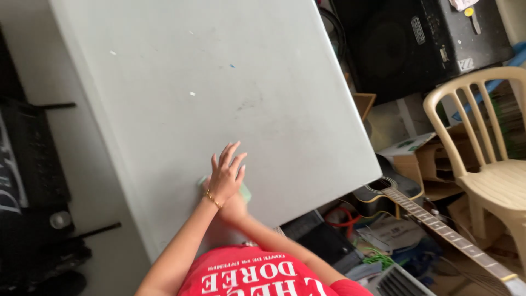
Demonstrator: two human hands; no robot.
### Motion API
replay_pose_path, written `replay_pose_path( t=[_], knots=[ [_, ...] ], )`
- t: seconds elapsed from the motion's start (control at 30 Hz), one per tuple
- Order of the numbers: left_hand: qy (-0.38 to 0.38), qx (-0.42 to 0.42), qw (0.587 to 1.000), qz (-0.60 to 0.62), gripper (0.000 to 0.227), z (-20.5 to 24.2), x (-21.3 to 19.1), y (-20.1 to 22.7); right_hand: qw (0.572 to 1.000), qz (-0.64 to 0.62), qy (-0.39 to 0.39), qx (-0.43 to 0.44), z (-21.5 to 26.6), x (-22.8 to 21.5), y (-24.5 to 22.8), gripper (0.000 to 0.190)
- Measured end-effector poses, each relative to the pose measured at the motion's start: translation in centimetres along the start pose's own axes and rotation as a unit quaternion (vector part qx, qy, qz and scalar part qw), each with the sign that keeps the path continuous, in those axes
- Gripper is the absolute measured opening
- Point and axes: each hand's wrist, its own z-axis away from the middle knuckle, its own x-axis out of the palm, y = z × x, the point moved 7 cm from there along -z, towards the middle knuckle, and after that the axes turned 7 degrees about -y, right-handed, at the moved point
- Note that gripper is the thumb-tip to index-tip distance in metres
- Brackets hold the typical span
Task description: Wiping a grey table with a cloth and moving objects aside to clean the surface.
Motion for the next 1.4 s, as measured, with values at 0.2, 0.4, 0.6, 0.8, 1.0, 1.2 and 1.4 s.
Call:
replay_pose_path(
  t=[0.2, 0.4, 0.6, 0.8, 1.0, 1.2, 1.4],
  knots=[
    [0.067, -0.004, 0.996, 0.053, 0.019, 3.6, -5.2, -4.5, 0.859, 0.189, -0.122, -0.459, 2.0, 8.7, -6.0, 0.07],
    [-0.01, 0.071, 0.989, 0.127, 0.012, 1.9, -4.8, 0.3, 0.931, 0.3, 0.207, 0.018, -8.5, -23.1, 15.1, 0.077],
    [-0.005, -0.021, 0.989, 0.147, 0.015, 5.0, -5.1, -3.0, 0.823, 0.158, 0.402, 0.37, -17.3, -40.4, 20.3, 0.078],
    [0.057, -0.173, 0.971, 0.156, 0.016, 4.3, -9.5, -3.0, 0.874, 0.354, 0.294, -0.157, -30.7, -13.5, -13.2, 0.065],
    [0.121, -0.041, 0.985, 0.119, 0.015, -3.2, -11.3, 2.3, 0.77, 0.434, 0.031, -0.467, -12.9, 7.8, -20.7, 0.065],
    [0.081, -0.021, 0.988, 0.133, 0.012, -4.1, -7.7, 3.1, 0.939, 0.309, -0.065, -0.134, -28.6, -23.8, -8.2, 0.073],
    [0.061, -0.095, 0.973, 0.199, 0.012, -1.6, -6.1, -1.4, 0.922, 0.212, 0.291, 0.141, -23.9, -46.1, 14.4, 0.059]
  ],
)
